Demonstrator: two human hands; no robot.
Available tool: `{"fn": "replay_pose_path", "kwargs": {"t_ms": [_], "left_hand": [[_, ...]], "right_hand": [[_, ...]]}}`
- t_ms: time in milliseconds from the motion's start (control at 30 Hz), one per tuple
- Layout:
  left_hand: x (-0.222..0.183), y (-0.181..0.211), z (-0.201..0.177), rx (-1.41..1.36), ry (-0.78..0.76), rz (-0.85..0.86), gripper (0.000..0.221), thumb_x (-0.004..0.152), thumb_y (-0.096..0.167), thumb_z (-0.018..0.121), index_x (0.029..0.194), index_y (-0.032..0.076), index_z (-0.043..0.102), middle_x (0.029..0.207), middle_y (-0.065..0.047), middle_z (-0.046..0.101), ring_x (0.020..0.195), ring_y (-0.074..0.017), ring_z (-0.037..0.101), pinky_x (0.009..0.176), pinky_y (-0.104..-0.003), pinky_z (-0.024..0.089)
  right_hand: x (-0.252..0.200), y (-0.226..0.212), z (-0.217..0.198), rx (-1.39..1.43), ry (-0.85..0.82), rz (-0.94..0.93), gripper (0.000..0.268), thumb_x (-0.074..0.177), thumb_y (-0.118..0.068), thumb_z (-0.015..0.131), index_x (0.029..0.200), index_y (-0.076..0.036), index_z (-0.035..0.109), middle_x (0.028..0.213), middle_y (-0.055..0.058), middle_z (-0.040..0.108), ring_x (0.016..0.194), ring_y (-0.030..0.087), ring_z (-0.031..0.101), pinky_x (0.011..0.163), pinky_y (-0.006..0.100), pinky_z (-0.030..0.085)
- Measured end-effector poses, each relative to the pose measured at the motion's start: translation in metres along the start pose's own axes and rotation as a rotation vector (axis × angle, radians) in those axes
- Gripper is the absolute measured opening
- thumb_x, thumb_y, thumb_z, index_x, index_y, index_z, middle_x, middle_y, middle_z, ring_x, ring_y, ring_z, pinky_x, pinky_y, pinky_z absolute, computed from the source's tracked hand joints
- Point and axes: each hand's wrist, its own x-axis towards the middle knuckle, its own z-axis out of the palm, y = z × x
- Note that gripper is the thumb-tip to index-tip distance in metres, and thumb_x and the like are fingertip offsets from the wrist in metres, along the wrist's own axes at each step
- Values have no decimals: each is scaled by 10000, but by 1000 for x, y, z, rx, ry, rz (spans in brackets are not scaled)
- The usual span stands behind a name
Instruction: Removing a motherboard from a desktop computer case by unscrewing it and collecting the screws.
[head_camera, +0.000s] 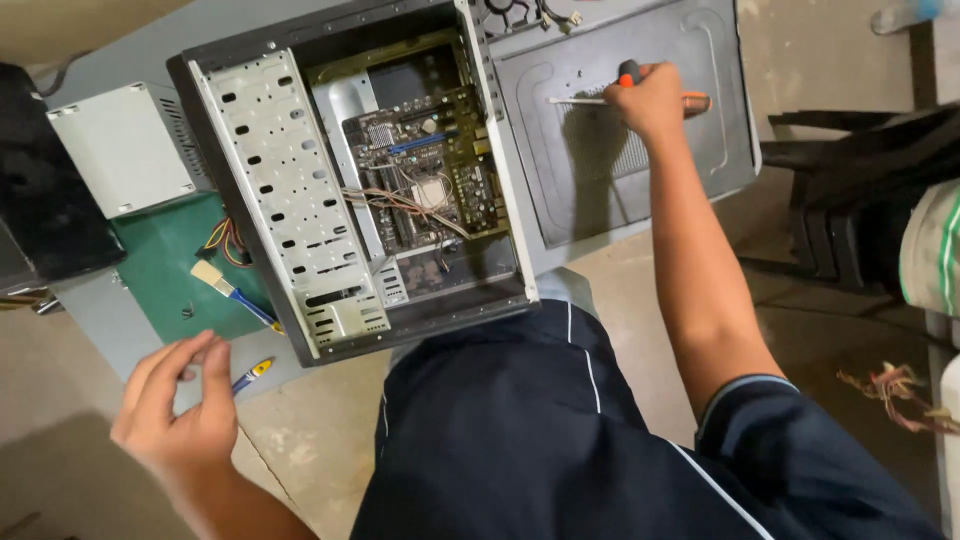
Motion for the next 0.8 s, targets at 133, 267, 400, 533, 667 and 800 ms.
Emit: {"fn": "replay_pose_path", "kwargs": {"t_ms": [133, 267, 400, 533, 667, 800], "left_hand": [[-23, -7, -4, 47, 69, -42, 49, 1072, -216, 789, 1080, -184, 752, 1040, -307, 734, 856, -331, 639, 761, -405, 530], [-46, -18, -13, 78, 81, -94, 44, 1095, -192, 787, 1115, -201, 749, 1050, -318, 737, 925, -353, 687, 772, -410, 555], [-67, -47, -16, 144, 83, -161, 168, 1178, -43, 760, 1120, -201, 756, 1070, -305, 737, 917, -340, 656, 793, -421, 557], [-102, -107, -3, 158, 71, -378, 114, 1099, -121, 764, 1212, -103, 768, 1069, -215, 730, 868, -249, 625, 768, -336, 560], [-153, -187, 35, 65, 170, -630, 99, 1009, -54, 786, 1099, -23, 761, 950, -237, 716, 798, -352, 670, 712, -408, 511], [-171, -236, 53, 67, 219, -806, 81, 994, 25, 765, 1074, 29, 771, 932, -181, 717, 770, -276, 660, 681, -381, 526]], "right_hand": [[23, -10, 18, 106, -116, 116, 435, 751, -181, 712, 669, -202, 284, 662, -66, 291, 623, 111, 268, 539, 328, 190], [24, -12, 20, 268, -180, 145, 471, 789, -255, 889, 698, -183, 432, 591, 0, 527, 482, 112, 447, 454, 289, 340], [31, 25, -7, 218, -25, 76, 279, 779, -254, 807, 726, -212, 536, 668, -66, 554, 599, 81, 508, 520, 305, 367], [-56, 13, -67, 453, 0, 94, 292, 904, -212, 754, 744, -171, 513, 582, -11, 423, 474, 80, 384, 408, 266, 332], [-114, 77, -38, -43, -84, 31, 399, 989, -215, 563, 653, -4, 605, 481, 163, 453, 388, 302, 494, 404, 433, 356], [-197, 119, -4, -216, -481, 47, 235, 775, -98, 675, 786, 134, 711, 707, 352, 651, 703, 493, 690, 667, 537, 493]]}}
